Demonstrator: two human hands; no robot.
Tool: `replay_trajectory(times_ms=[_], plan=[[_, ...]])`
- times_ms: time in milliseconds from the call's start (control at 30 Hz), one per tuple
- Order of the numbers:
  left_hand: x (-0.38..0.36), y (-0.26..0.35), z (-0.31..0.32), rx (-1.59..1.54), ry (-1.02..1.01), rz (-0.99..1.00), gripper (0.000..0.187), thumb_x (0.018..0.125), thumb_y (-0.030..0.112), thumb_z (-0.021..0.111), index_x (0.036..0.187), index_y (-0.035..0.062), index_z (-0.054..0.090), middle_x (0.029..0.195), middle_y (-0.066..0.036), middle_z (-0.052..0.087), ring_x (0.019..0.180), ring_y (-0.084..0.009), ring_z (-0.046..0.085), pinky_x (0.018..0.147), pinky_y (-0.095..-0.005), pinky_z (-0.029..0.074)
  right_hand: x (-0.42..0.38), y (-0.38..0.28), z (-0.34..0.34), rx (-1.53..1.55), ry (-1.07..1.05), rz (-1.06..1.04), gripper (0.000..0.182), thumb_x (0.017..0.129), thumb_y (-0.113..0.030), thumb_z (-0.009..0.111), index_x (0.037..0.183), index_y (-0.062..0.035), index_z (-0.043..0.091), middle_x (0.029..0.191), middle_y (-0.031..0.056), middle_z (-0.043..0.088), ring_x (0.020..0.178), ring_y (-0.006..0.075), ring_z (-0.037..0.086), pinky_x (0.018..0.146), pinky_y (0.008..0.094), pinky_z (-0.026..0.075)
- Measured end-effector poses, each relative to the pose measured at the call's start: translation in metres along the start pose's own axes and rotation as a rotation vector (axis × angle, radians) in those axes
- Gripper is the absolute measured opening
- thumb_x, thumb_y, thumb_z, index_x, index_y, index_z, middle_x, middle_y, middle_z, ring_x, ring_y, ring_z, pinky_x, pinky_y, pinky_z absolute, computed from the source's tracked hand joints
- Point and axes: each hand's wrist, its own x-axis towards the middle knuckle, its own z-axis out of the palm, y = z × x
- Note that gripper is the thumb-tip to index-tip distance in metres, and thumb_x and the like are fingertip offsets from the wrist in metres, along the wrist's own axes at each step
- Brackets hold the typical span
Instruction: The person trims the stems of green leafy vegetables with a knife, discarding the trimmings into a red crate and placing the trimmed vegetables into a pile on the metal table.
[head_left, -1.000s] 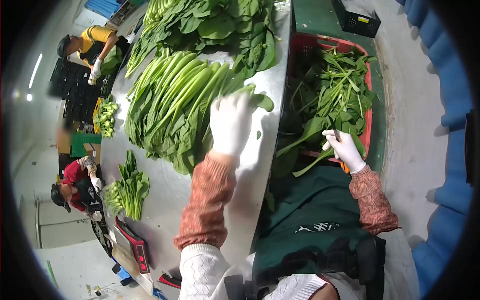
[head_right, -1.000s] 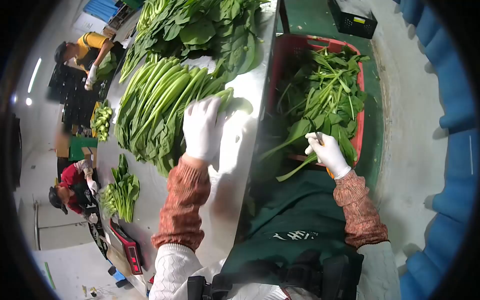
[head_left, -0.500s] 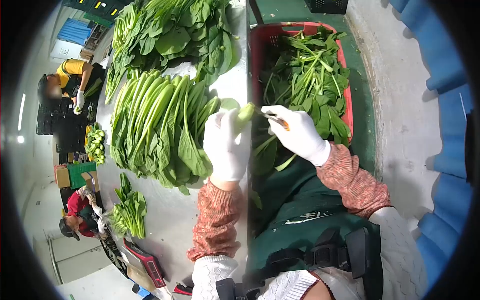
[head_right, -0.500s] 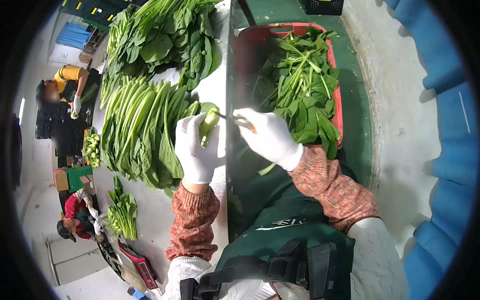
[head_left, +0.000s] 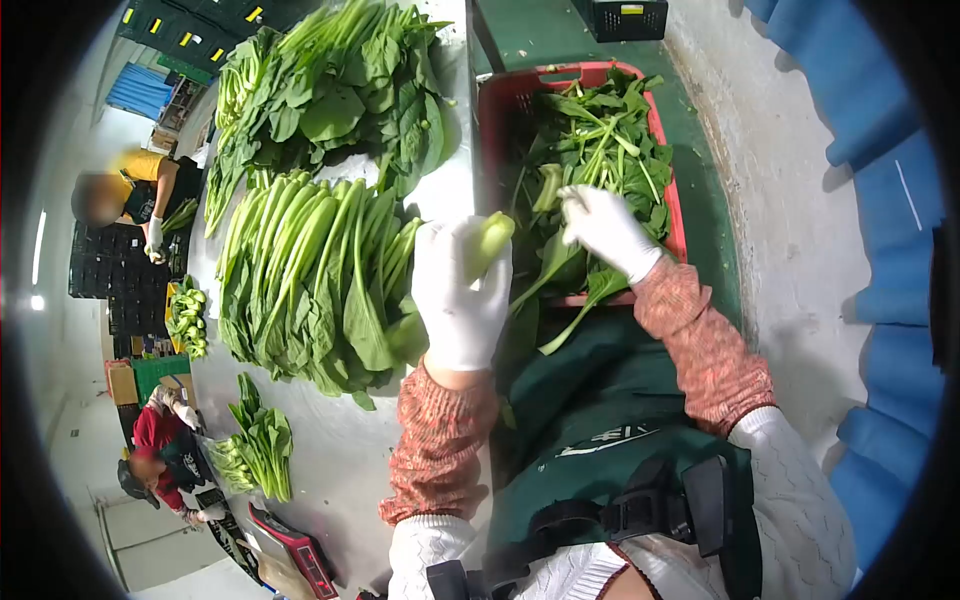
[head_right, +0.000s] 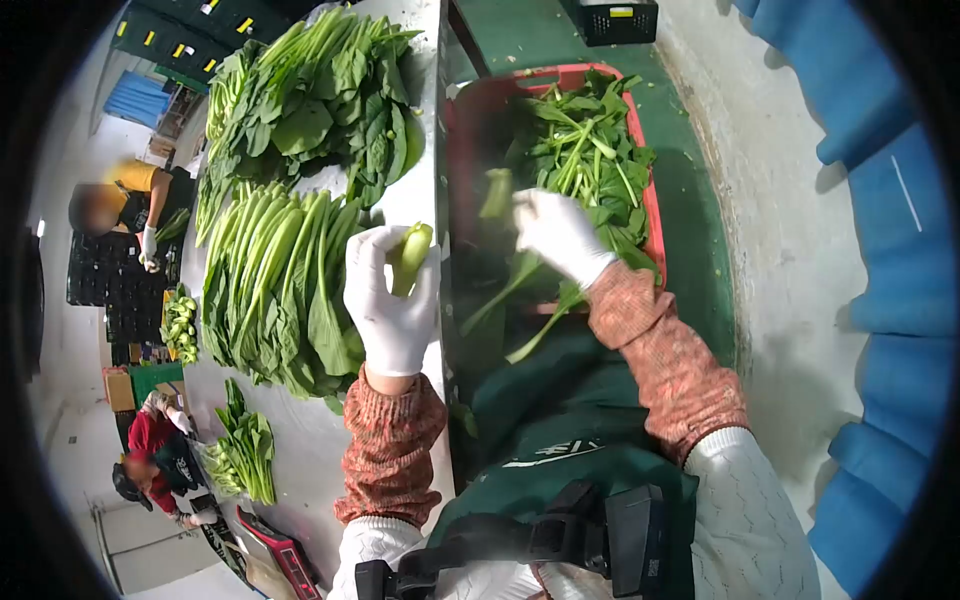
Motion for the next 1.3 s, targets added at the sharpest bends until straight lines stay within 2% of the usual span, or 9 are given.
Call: replay_trajectory(times_ms=[133,233,433,567,700,900,1033,1200,1300], plan=[[0.014,-0.013,-0.016,-0.256,-0.075,-0.123,0.035,0.084,-0.003,0.068,0.118,-0.0020,0.063,0.115,-0.009,0.055,0.093,-0.0161,0.059,0.084,-0.0272,0.048,0.000,-0.011,-0.038,-0.034,0.141,0.055,0.030,0.098,-0.020,0.051,0.115,0.0022,0.064,0.070,0.0091,0.070,0.058,0.0141,0.061,0.060,0.0287,0.047],[0.015,-0.001,-0.015,-0.806,-0.037,-0.535,0.029,0.093,0.002,0.063,0.121,-0.0065,0.060,0.105,-0.008,0.063,0.093,-0.0166,0.062,0.089,-0.0278,0.048,-0.005,-0.032,-0.039,0.091,0.149,-0.003,0.030,0.098,-0.019,0.053,0.118,0.0012,0.063,0.071,0.0047,0.069,0.059,0.0080,0.056,0.059,0.0257,0.044],[0.007,-0.016,-0.031,-0.979,0.002,-0.578,0.027,0.098,0.007,0.056,0.121,-0.0062,0.056,0.103,-0.011,0.065,0.092,-0.0186,0.063,0.091,-0.0357,0.050,-0.012,-0.069,-0.015,0.206,-0.041,-0.048,0.030,0.099,-0.019,0.054,0.121,-0.0010,0.063,0.074,0.0001,0.068,0.052,0.0027,0.046,0.048,0.0211,0.037],[0.014,-0.011,-0.082,-0.764,0.419,-0.493,0.016,0.093,0.008,0.062,0.107,0.0011,0.058,0.086,-0.004,0.060,0.076,-0.0129,0.060,0.075,-0.0279,0.049,-0.006,-0.066,0.001,0.272,-0.001,-0.024,0.028,0.100,-0.022,0.054,0.117,-0.0032,0.065,0.073,-0.0001,0.067,0.050,0.0030,0.045,0.047,0.0201,0.038],[0.005,-0.036,-0.132,-0.349,0.550,-0.379,0.009,0.093,0.002,0.062,0.102,0.0033,0.061,0.075,0.000,0.057,0.062,-0.0047,0.046,0.057,-0.0170,0.038,0.024,-0.031,0.005,0.437,0.302,-0.049,0.027,0.102,-0.024,0.052,0.113,-0.0038,0.066,0.079,0.0026,0.068,0.049,0.0030,0.045,0.046,0.0199,0.038],[0.037,-0.091,-0.097,0.521,0.098,-0.018,0.023,0.079,0.007,0.072,0.101,0.0089,0.068,0.091,-0.012,0.068,0.078,-0.0280,0.067,0.070,-0.0342,0.054,0.042,-0.013,0.001,0.056,0.480,-0.234,0.032,0.100,-0.013,0.055,0.127,0.0038,0.058,0.110,0.0126,0.070,0.096,0.0156,0.065,0.087,0.0281,0.050],[0.068,-0.164,-0.045,0.987,-0.350,-0.279,0.039,0.079,0.025,0.074,0.113,0.0093,0.062,0.119,-0.013,0.062,0.096,-0.0309,0.066,0.078,-0.0421,0.055,0.030,-0.005,0.001,-0.104,0.408,-0.330,0.028,0.098,-0.011,0.057,0.122,0.0028,0.060,0.110,0.0139,0.070,0.100,0.0168,0.067,0.086,0.0270,0.051],[0.080,-0.172,-0.045,0.946,-0.332,-0.313,0.034,0.077,0.022,0.074,0.108,0.0107,0.066,0.127,-0.013,0.058,0.096,-0.0321,0.067,0.079,-0.0416,0.055,0.012,0.006,-0.009,-0.070,0.419,-0.303,0.023,0.097,-0.009,0.058,0.115,0.0042,0.063,0.104,0.0150,0.071,0.093,0.0175,0.069,0.081,0.0274,0.052],[0.064,-0.132,-0.053,0.675,-0.211,-0.234,0.031,0.076,0.020,0.074,0.104,0.0107,0.068,0.100,-0.015,0.068,0.085,-0.0351,0.067,0.077,-0.0405,0.054,0.012,0.008,-0.010,-0.120,0.446,-0.356,0.021,0.095,-0.008,0.062,0.113,0.0026,0.065,0.101,0.0146,0.072,0.087,0.0185,0.070,0.075,0.0277,0.054]])
